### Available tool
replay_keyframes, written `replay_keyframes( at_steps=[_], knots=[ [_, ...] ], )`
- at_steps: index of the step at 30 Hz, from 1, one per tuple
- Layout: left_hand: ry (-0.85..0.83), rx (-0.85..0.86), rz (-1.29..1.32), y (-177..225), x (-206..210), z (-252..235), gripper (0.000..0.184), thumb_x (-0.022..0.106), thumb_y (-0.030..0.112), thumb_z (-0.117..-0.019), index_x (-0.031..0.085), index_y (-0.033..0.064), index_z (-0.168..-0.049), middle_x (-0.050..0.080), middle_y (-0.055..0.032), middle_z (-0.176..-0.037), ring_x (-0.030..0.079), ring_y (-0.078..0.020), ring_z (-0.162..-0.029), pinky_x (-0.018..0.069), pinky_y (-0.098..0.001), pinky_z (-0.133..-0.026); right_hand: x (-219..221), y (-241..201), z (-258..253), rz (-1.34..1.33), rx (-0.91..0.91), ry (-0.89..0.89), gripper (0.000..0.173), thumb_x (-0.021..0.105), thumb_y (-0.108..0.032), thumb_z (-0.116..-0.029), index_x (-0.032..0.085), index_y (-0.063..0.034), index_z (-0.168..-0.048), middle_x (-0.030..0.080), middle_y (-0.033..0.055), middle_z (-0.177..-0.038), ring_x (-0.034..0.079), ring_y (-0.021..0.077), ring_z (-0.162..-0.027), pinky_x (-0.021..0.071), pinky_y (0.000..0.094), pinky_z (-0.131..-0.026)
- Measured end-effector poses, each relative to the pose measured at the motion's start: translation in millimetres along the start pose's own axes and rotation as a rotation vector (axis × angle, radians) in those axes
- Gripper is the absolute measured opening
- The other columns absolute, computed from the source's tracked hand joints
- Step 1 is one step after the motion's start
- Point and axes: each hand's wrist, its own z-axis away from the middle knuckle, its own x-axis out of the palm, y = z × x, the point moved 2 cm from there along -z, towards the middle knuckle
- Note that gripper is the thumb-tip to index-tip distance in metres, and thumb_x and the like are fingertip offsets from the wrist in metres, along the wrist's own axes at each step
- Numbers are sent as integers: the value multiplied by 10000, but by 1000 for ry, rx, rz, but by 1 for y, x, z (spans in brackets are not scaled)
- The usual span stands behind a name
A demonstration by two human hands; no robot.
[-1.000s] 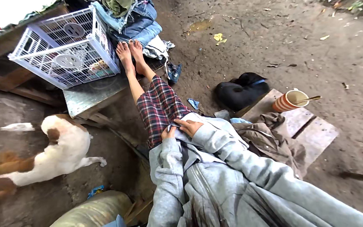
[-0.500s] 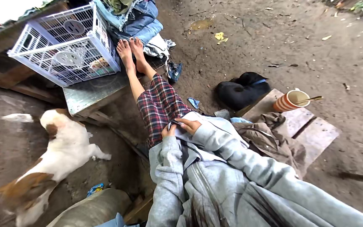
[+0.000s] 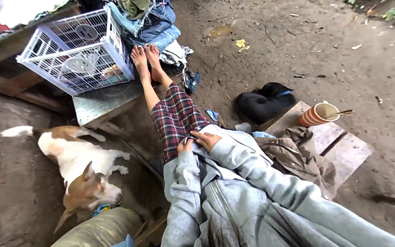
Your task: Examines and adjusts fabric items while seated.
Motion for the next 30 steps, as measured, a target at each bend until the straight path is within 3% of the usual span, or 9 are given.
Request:
replay_keyframes(
  at_steps=[2, 4, 6, 8, 12, 16, 21, 25, 30],
  knots=[
    [-21, 21, -16, -3, -1, -3, 301, 620, -38, -966, 596, -170, -1235, 651, -281, -1174, 612, -208, -1041, 473, -335, -977, -2, 5, -1, -161, -35, 2, 445, 404, -240, -1106, 487, -130, -1530, 673, 269, -1251, 673, 418, -1091, 473, 566, -1008],
    [-46, 61, -37, -6, -1, -7, 310, 623, -27, -964, 600, -168, -1239, 648, -294, -1194, 617, -237, -1081, 468, -362, -1003, -4, 8, -3, -324, -23, -29, 438, 386, -206, -1106, 495, -71, -1509, 688, 246, -1094, 633, 286, -884, 488, 445, -891],
    [-65, 87, -59, -10, -2, -9, 316, 617, -20, -966, 598, -160, -1249, 644, -299, -1205, 620, -260, -1100, 467, -383, -1017, -4, 9, -4, -383, -4, -56, 439, 379, -203, -1106, 494, -64, -1506, 677, 225, -1038, 597, 231, -813, 486, 405, -841],
    [-68, 78, -75, -9, -2, -10, 336, 621, -15, -963, 590, -152, -1268, 638, -299, -1218, 617, -273, -1113, 468, -396, -1018, -4, 7, -5, -351, -16, -56, 437, 382, -208, -1108, 495, -74, -1509, 683, 234, -1087, 617, 250, -846, 489, 425, -865],
    [-54, 7, -38, -3, -1, -5, 353, 632, -48, -953, 574, -146, -1287, 631, -285, -1231, 614, -245, -1099, 477, -368, -1004, -7, 4, -1, -131, -43, -47, 449, 437, -249, -1099, 480, -156, -1537, 634, 251, -1350, 630, 434, -1217, 431, 602, -1071],
    [-44, 6, 10, -3, -1, -3, 281, 633, -40, -961, 601, -149, -1218, 657, -249, -1135, 612, -188, -986, 492, -336, -938, -9, 3, 8, 87, 42, -79, 516, 428, -329, -1103, 351, -241, -1606, 609, 295, -1331, 652, 501, -1102, 482, 650, -947],
    [-45, -3, -2, -4, -1, -6, 282, 621, -47, -963, 595, -152, -1223, 653, -253, -1138, 606, -183, -980, 489, -330, -936, -8, 2, 6, 122, 47, -77, 475, 398, -334, -1111, 400, -290, -1584, 618, 280, -1322, 653, 489, -1099, 483, 651, -936],
    [-54, 15, -50, -2, -1, -5, 305, 633, -37, -961, 591, -164, -1235, 642, -283, -1179, 606, -230, -1051, 471, -360, -982, -7, 9, 1, -95, -49, -1, 440, 422, -249, -1105, 497, -129, -1522, 659, 271, -1295, 651, 472, -1160, 454, 629, -1030],
    [-52, -16, 31, -5, -6, -6, 323, 634, -18, -967, 585, -154, -1256, 640, -279, -1202, 612, -231, -1070, 475, -366, -997, -6, 9, -3, -222, -97, -22, 437, 417, -211, -1098, 505, -56, -1496, 698, 277, -1077, 677, 369, -868, 515, 534, -881]
  ],
)
